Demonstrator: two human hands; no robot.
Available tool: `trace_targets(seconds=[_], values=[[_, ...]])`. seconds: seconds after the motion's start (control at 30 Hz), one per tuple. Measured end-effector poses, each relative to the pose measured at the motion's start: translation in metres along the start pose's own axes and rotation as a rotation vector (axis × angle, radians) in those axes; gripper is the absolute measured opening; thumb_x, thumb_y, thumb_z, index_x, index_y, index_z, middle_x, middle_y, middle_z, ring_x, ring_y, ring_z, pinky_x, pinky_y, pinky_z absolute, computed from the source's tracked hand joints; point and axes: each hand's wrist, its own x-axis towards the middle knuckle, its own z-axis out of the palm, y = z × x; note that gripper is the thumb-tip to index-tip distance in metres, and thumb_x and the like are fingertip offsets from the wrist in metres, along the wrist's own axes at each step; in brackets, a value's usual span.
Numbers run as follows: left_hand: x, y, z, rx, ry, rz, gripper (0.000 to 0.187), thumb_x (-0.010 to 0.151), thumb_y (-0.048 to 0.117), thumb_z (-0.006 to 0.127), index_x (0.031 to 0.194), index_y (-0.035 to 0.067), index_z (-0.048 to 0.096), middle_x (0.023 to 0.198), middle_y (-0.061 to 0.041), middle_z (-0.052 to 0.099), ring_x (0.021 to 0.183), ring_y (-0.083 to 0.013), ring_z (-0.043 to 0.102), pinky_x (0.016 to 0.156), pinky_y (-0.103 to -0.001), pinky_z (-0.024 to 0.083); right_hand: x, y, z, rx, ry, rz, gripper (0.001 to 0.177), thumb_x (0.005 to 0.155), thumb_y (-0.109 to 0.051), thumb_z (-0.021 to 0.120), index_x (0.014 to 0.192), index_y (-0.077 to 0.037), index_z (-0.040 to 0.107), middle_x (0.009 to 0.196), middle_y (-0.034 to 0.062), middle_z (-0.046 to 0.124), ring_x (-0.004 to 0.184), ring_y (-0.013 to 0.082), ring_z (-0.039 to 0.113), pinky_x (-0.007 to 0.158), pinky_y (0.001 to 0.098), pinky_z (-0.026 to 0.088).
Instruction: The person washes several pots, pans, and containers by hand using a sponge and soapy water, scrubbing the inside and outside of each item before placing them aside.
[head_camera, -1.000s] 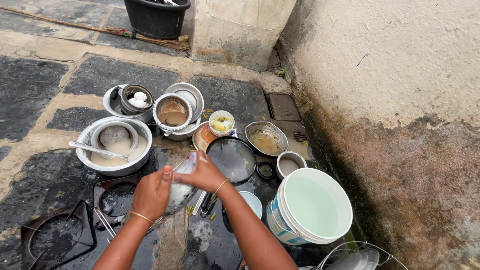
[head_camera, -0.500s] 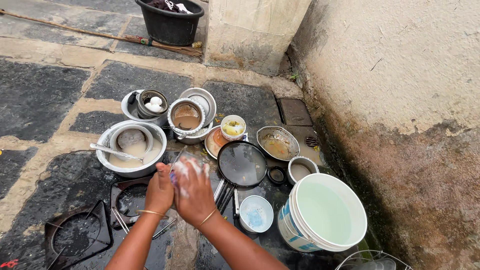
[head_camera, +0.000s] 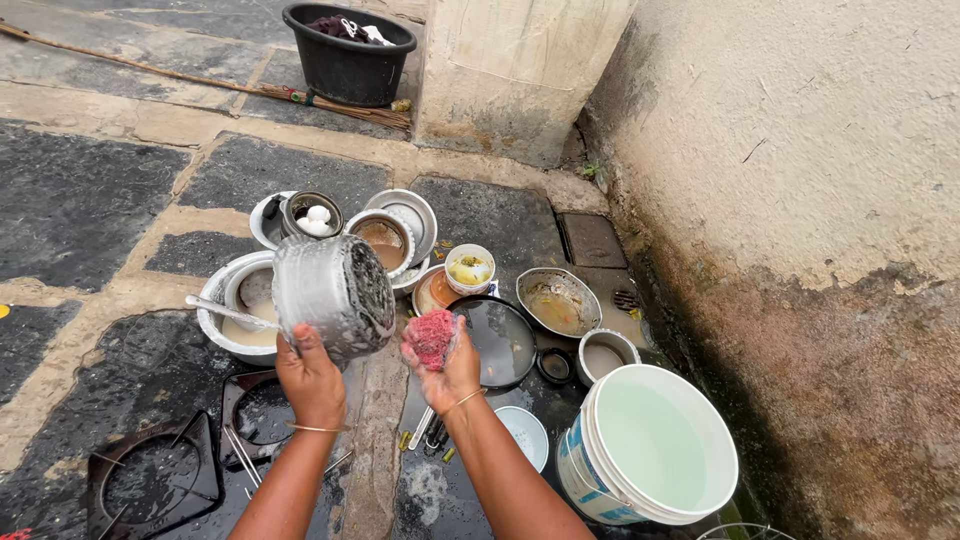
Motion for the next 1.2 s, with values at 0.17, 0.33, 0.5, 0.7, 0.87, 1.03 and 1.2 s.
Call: trace_targets(seconds=[0.17, 0.33, 0.5, 0.7, 0.87, 1.03, 1.2], values=[[-0.004, 0.021, 0.004, -0.318, 0.284, -0.449, 0.067, 0.100, 0.060, 0.041, 0.145, 0.011, 0.046, 0.147, -0.006, 0.053, 0.131, -0.0216, 0.055, 0.108, -0.044, 0.048, -0.005, 0.087, 0.002, 0.016, 0.290, -0.125, 0.036, 0.103, -0.036, 0.045, 0.129, -0.016, 0.058, 0.108, 0.0029, 0.073, 0.098, 0.0224, 0.070, 0.083, 0.0470, 0.057], [-0.027, 0.025, 0.015, -0.345, 0.269, -0.657, 0.070, 0.100, 0.064, 0.036, 0.147, 0.013, 0.047, 0.151, -0.006, 0.054, 0.133, -0.0260, 0.057, 0.110, -0.047, 0.047, -0.004, 0.038, 0.017, 0.070, 0.429, -0.372, 0.034, 0.103, -0.030, 0.053, 0.121, -0.004, 0.063, 0.109, 0.0105, 0.074, 0.096, 0.0260, 0.071, 0.086, 0.0454, 0.059], [-0.020, 0.013, -0.002, -0.400, 0.129, -0.657, 0.057, 0.105, 0.053, 0.046, 0.139, 0.009, 0.057, 0.141, -0.009, 0.063, 0.127, -0.0275, 0.061, 0.111, -0.049, 0.048, -0.017, 0.000, 0.031, -0.096, 0.445, -0.237, 0.043, 0.097, -0.044, 0.063, 0.122, -0.008, 0.064, 0.108, 0.0082, 0.072, 0.097, 0.0244, 0.069, 0.090, 0.0478, 0.055], [-0.013, 0.012, -0.003, -0.383, 0.249, -0.859, 0.056, 0.103, 0.055, 0.043, 0.137, 0.013, 0.059, 0.140, -0.006, 0.064, 0.128, -0.0253, 0.062, 0.109, -0.052, 0.049, -0.019, 0.026, 0.032, -0.075, 0.447, -0.209, 0.046, 0.094, -0.048, 0.059, 0.120, -0.010, 0.064, 0.115, 0.0070, 0.071, 0.104, 0.0215, 0.067, 0.093, 0.0464, 0.054], [0.013, 0.041, -0.007, -0.304, 0.036, -1.014, 0.051, 0.103, 0.049, 0.044, 0.136, 0.014, 0.060, 0.138, -0.008, 0.065, 0.126, -0.0283, 0.064, 0.107, -0.056, 0.050, -0.009, 0.000, 0.019, -0.224, 0.284, -0.185, 0.048, 0.099, -0.042, 0.064, 0.119, 0.001, 0.065, 0.113, 0.0155, 0.070, 0.100, 0.0276, 0.066, 0.088, 0.0471, 0.055], [-0.036, -0.001, 0.011, -0.460, 0.118, -0.973, 0.049, 0.103, 0.046, 0.046, 0.138, 0.015, 0.059, 0.142, -0.007, 0.064, 0.128, -0.0269, 0.062, 0.109, -0.053, 0.050, -0.016, 0.042, 0.039, -0.472, 0.523, -0.739, 0.049, 0.105, -0.043, 0.061, 0.133, -0.002, 0.061, 0.130, 0.0076, 0.069, 0.115, 0.0186, 0.064, 0.098, 0.0390, 0.049], [0.005, -0.020, -0.017, -0.303, -0.074, -1.059, 0.054, 0.100, 0.047, 0.048, 0.141, 0.014, 0.059, 0.146, -0.008, 0.063, 0.132, -0.0284, 0.062, 0.111, -0.054, 0.051, -0.013, -0.031, 0.020, -0.268, 0.311, -0.139, 0.054, 0.095, -0.042, 0.063, 0.126, 0.003, 0.062, 0.113, 0.0147, 0.068, 0.095, 0.0266, 0.065, 0.083, 0.0460, 0.056]])
